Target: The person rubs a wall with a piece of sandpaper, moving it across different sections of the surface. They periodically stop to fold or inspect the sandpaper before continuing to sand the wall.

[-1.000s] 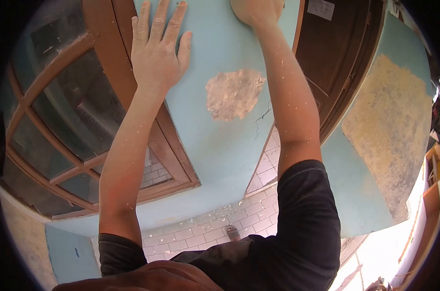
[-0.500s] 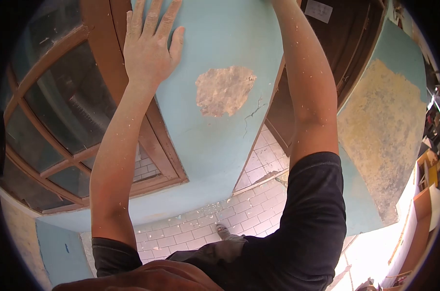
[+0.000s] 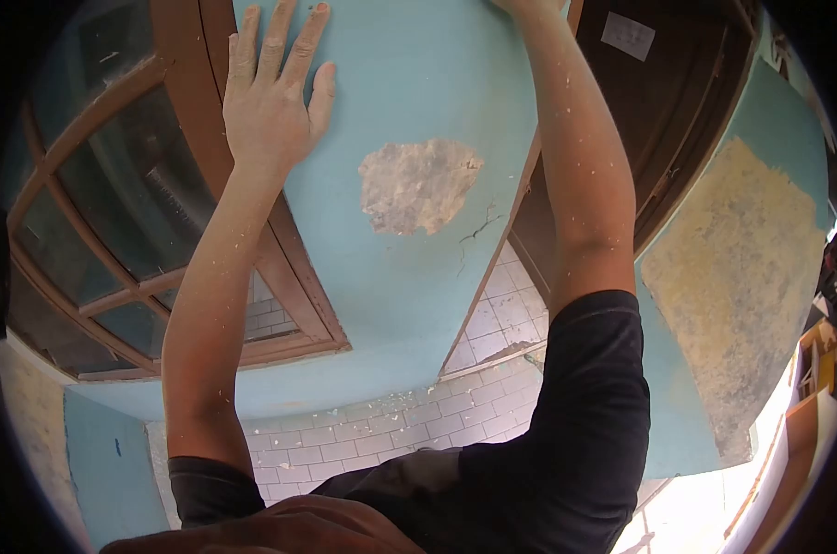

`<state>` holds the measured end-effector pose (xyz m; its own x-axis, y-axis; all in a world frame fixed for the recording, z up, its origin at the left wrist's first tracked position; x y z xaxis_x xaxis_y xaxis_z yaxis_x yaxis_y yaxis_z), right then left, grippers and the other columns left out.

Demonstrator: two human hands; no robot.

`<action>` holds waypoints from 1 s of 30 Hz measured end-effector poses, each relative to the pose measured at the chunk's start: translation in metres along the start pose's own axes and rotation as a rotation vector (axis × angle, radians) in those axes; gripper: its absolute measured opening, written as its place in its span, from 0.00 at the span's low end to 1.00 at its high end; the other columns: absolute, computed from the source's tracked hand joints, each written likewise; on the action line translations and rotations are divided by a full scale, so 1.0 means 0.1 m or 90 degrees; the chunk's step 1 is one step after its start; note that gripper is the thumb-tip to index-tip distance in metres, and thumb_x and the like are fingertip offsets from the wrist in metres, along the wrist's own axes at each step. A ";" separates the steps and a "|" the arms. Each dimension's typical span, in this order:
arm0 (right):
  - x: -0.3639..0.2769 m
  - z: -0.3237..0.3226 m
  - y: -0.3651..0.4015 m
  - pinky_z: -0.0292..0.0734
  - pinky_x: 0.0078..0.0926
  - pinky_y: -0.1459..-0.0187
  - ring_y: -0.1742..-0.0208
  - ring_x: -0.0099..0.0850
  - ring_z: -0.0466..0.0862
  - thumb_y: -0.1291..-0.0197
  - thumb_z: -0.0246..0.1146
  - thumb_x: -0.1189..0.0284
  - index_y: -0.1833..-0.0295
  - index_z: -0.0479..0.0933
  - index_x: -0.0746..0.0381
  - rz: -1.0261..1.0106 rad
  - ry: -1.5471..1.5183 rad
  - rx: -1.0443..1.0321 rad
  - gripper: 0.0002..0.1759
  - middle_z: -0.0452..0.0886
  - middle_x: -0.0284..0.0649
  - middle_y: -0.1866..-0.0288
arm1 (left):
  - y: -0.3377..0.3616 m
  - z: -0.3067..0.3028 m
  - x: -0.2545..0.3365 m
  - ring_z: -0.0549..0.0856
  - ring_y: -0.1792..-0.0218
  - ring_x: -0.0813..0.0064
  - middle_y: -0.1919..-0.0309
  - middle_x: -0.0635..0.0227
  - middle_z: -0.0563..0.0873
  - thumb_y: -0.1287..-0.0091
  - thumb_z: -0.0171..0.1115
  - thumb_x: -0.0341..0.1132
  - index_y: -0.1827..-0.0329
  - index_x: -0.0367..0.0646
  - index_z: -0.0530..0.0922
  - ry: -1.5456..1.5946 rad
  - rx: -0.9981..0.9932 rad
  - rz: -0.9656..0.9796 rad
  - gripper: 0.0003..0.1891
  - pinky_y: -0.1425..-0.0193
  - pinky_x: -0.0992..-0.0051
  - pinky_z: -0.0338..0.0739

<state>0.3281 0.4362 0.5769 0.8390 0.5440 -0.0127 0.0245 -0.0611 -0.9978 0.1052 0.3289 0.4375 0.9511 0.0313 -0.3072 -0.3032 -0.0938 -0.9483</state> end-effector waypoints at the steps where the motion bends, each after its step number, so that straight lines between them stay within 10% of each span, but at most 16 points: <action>1: -0.01 -0.01 -0.21 0.32 0.47 0.11 0.08 0.45 0.39 0.18 0.41 0.45 0.11 0.52 0.59 0.045 0.017 -0.028 0.41 0.44 0.46 0.07 | 0.00 -0.01 -0.01 0.66 0.20 0.42 0.20 0.53 0.70 0.37 0.65 0.39 0.21 0.48 0.73 0.000 0.000 0.005 0.36 0.16 0.43 0.61; 5: 0.01 0.05 0.69 0.37 0.55 0.14 0.11 0.54 0.45 0.20 0.47 0.46 0.13 0.56 0.57 -0.014 -0.023 0.011 0.40 0.50 0.51 0.09 | 0.01 -0.02 0.00 0.66 0.20 0.42 0.20 0.53 0.70 0.37 0.65 0.39 0.21 0.49 0.73 0.002 -0.009 -0.001 0.36 0.16 0.43 0.61; 9: 0.29 0.28 3.23 0.36 0.70 0.18 0.12 0.67 0.46 0.25 0.53 0.47 0.16 0.61 0.68 -0.047 0.015 -0.070 0.44 0.51 0.65 0.12 | 0.01 -0.01 -0.02 0.66 0.20 0.43 0.20 0.53 0.70 0.36 0.65 0.39 0.21 0.49 0.73 0.016 0.007 -0.006 0.36 0.16 0.44 0.61; 13: 0.29 0.23 3.01 0.39 0.72 0.19 0.13 0.69 0.45 0.24 0.53 0.46 0.16 0.63 0.65 -0.017 -0.012 -0.074 0.42 0.52 0.61 0.12 | 0.03 0.03 -0.01 0.65 0.20 0.43 0.21 0.52 0.70 0.36 0.65 0.40 0.21 0.49 0.73 0.006 0.013 -0.001 0.36 0.15 0.44 0.60; 19: 0.21 0.05 0.05 0.33 0.48 0.11 0.08 0.46 0.42 0.18 0.42 0.46 0.11 0.52 0.59 0.003 0.001 0.006 0.40 0.48 0.47 0.08 | 0.01 -0.03 0.00 0.65 0.20 0.43 0.21 0.52 0.71 0.36 0.65 0.40 0.21 0.49 0.74 0.008 -0.012 -0.006 0.36 0.16 0.44 0.61; 26: 0.34 0.23 3.05 0.37 0.72 0.19 0.12 0.68 0.45 0.23 0.52 0.51 0.15 0.62 0.65 0.016 -0.025 -0.092 0.40 0.51 0.63 0.12 | 0.02 -0.02 -0.01 0.67 0.20 0.43 0.21 0.52 0.71 0.37 0.66 0.40 0.23 0.48 0.75 0.018 0.016 -0.007 0.35 0.16 0.44 0.62; 30: 0.34 0.26 2.74 0.37 0.73 0.19 0.12 0.68 0.45 0.23 0.53 0.50 0.15 0.62 0.63 -0.016 -0.012 -0.079 0.40 0.51 0.62 0.11 | 0.04 0.01 -0.01 0.67 0.20 0.44 0.21 0.53 0.71 0.38 0.67 0.40 0.23 0.48 0.76 0.026 0.021 -0.003 0.35 0.16 0.45 0.62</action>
<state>0.3497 0.4596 0.3010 0.8268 0.5624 0.0091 0.1127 -0.1497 -0.9823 0.1030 0.3291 0.4344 0.9541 -0.0088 -0.2993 -0.2993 -0.0612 -0.9522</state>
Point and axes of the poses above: each hand's wrist, its own y-axis away from the middle knuckle, its own z-axis out of the palm, x = y × z, the point moved 2 cm from there along -y, towards the middle knuckle
